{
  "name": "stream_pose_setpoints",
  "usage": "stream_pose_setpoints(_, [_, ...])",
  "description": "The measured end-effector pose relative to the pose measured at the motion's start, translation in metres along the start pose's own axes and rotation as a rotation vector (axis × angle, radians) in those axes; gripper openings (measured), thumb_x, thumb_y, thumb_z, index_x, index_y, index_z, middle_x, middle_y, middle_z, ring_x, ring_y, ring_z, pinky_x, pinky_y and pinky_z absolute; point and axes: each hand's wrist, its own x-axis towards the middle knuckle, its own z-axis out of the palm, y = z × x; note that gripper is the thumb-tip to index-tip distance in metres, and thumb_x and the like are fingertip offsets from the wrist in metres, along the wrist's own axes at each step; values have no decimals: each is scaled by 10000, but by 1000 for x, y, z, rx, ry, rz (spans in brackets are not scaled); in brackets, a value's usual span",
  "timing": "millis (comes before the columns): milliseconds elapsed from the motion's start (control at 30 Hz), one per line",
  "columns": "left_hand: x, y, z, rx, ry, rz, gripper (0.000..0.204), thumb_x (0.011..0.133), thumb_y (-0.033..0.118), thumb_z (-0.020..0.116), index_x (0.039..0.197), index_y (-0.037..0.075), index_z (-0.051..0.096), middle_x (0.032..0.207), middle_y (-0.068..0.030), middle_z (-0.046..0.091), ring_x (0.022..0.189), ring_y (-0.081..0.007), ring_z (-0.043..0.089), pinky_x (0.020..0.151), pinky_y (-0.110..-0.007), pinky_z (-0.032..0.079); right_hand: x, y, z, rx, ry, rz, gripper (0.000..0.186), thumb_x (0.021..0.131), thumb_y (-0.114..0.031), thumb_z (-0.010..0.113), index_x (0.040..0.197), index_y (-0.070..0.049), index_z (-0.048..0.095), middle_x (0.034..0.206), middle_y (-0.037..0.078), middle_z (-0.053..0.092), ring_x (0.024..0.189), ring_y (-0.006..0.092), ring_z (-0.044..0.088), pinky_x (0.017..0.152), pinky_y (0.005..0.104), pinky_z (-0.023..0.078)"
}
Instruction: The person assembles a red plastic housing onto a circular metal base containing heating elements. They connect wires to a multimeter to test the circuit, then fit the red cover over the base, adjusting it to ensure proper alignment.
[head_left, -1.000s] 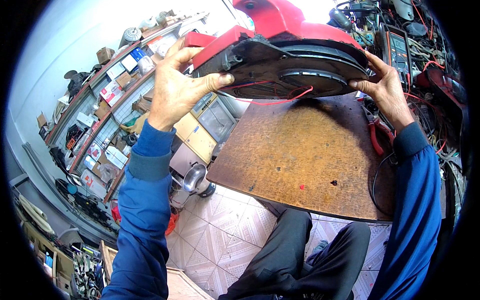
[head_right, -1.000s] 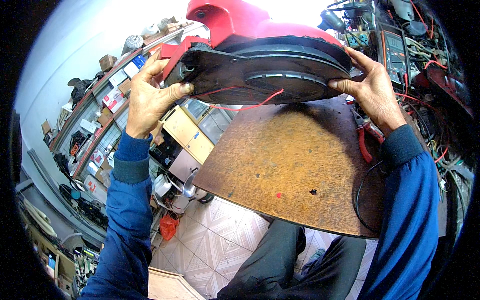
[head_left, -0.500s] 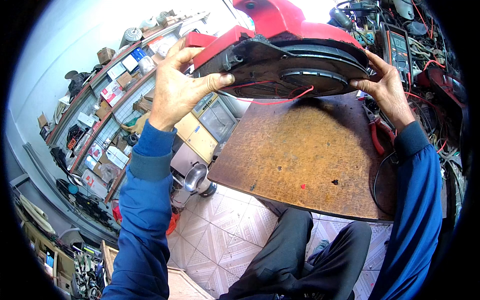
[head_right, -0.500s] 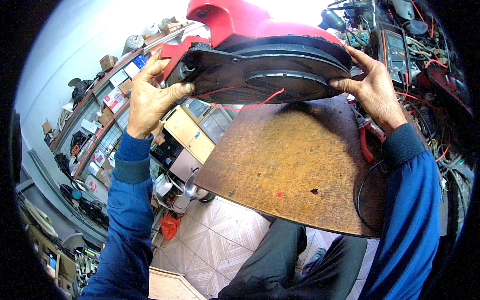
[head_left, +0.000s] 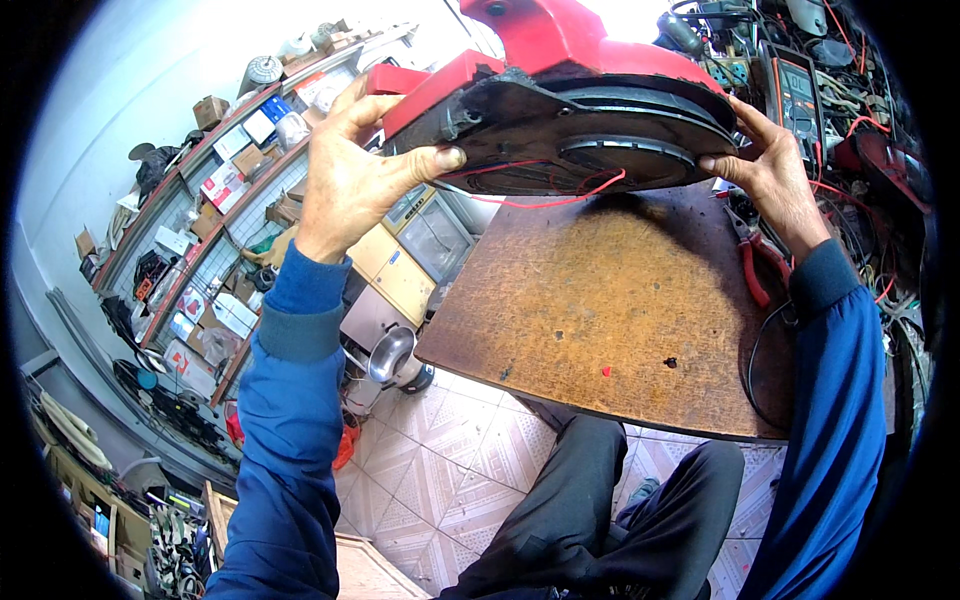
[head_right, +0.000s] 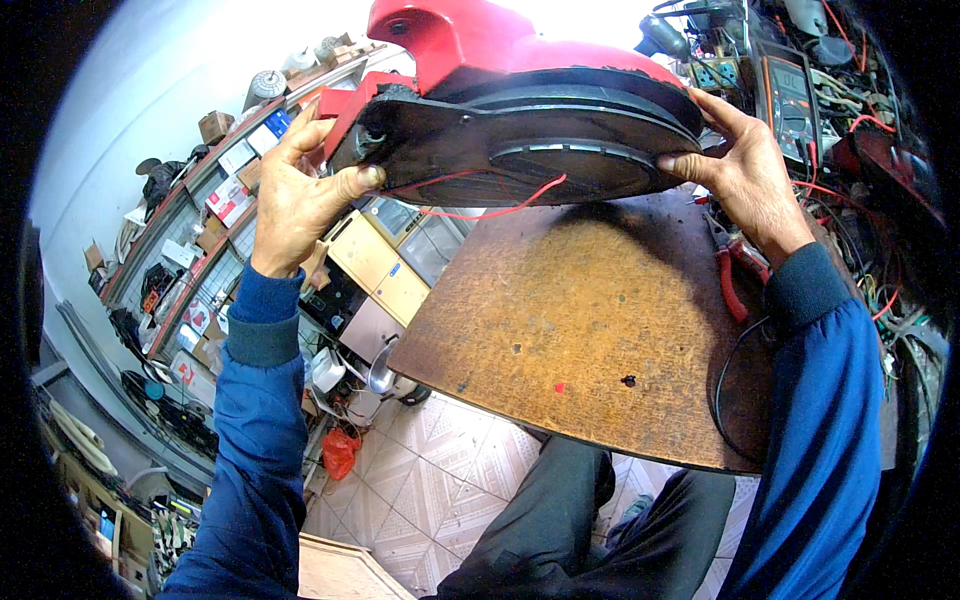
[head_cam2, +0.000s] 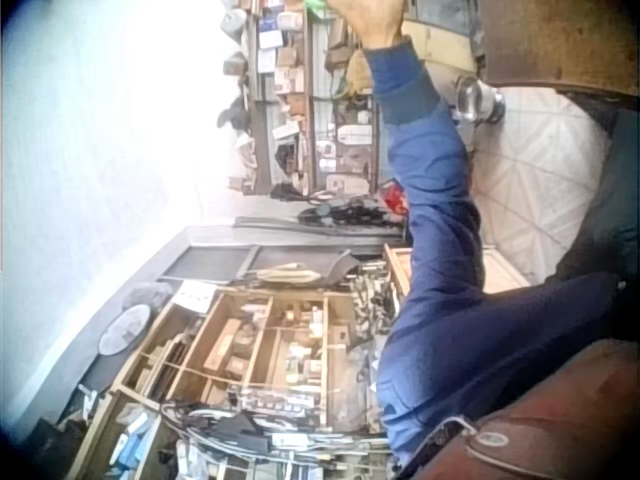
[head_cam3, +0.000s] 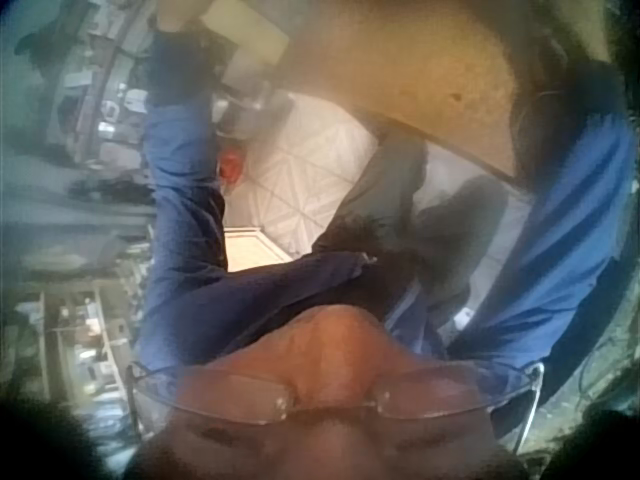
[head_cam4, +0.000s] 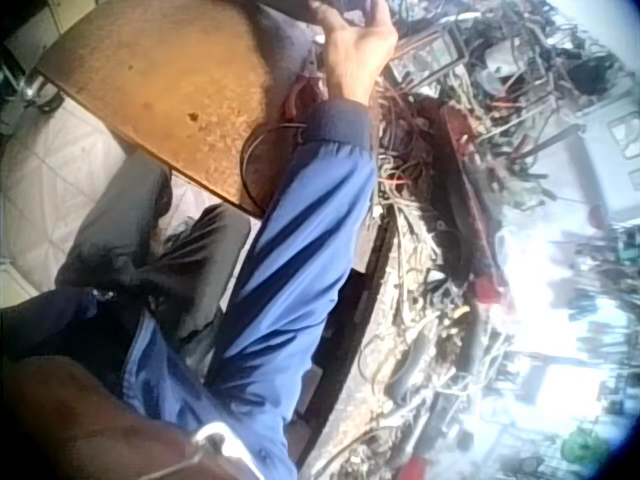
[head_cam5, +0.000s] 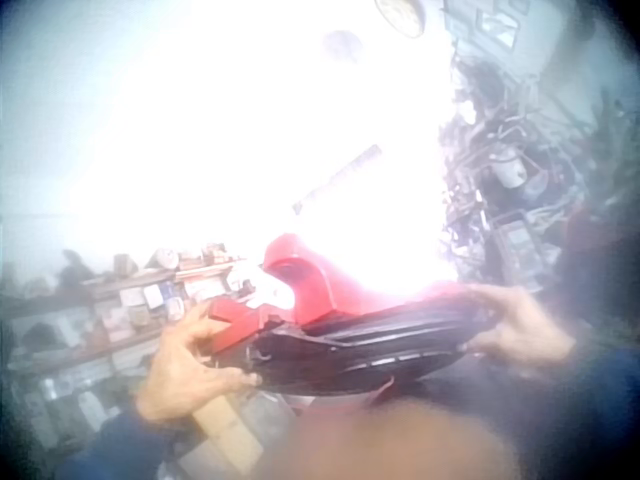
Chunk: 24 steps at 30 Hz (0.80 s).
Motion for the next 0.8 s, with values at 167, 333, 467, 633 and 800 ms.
stream_pose_setpoints(167, [-1,4,0,31,-4,-6,584,679,298,980,1122,-12,759,1327,-157,562,1277,-290,577,1114,-422,468,-1,-6,1,32,-9,34,878,702,-129,928,1464,33,522,1383,209,632,1323,282,566,1105,382,472])
stream_pose_setpoints(333, [-1,-4,-3,79,-3,19,574,687,302,976,1123,-4,761,1316,-164,570,1284,-299,574,1114,-417,468,-1,-5,2,30,5,11,853,708,-75,912,1461,33,525,1366,197,644,1303,263,578,1081,371,493])
stream_pose_setpoints(467, [0,9,0,29,-27,-19,574,688,315,975,1117,-1,763,1342,-194,564,1303,-308,565,1125,-425,456,-3,-11,3,59,1,38,851,706,-71,911,1459,30,529,1356,192,650,1291,259,586,1078,375,494])
stream_pose_setpoints(633, [0,2,-2,72,-16,15,588,683,336,975,1114,-2,761,1361,-208,552,1295,-313,576,1132,-436,448,-1,-7,2,54,1,48,859,702,-84,918,1462,20,531,1342,188,661,1284,261,592,1078,384,492])
stream_pose_setpoints(800, [-3,-2,-4,94,5,-28,603,690,342,970,1141,4,755,1385,-217,535,1312,-337,564,1140,-460,440,-3,-5,2,36,21,12,867,698,-96,923,1463,16,532,1343,189,662,1287,268,591,1079,387,488])
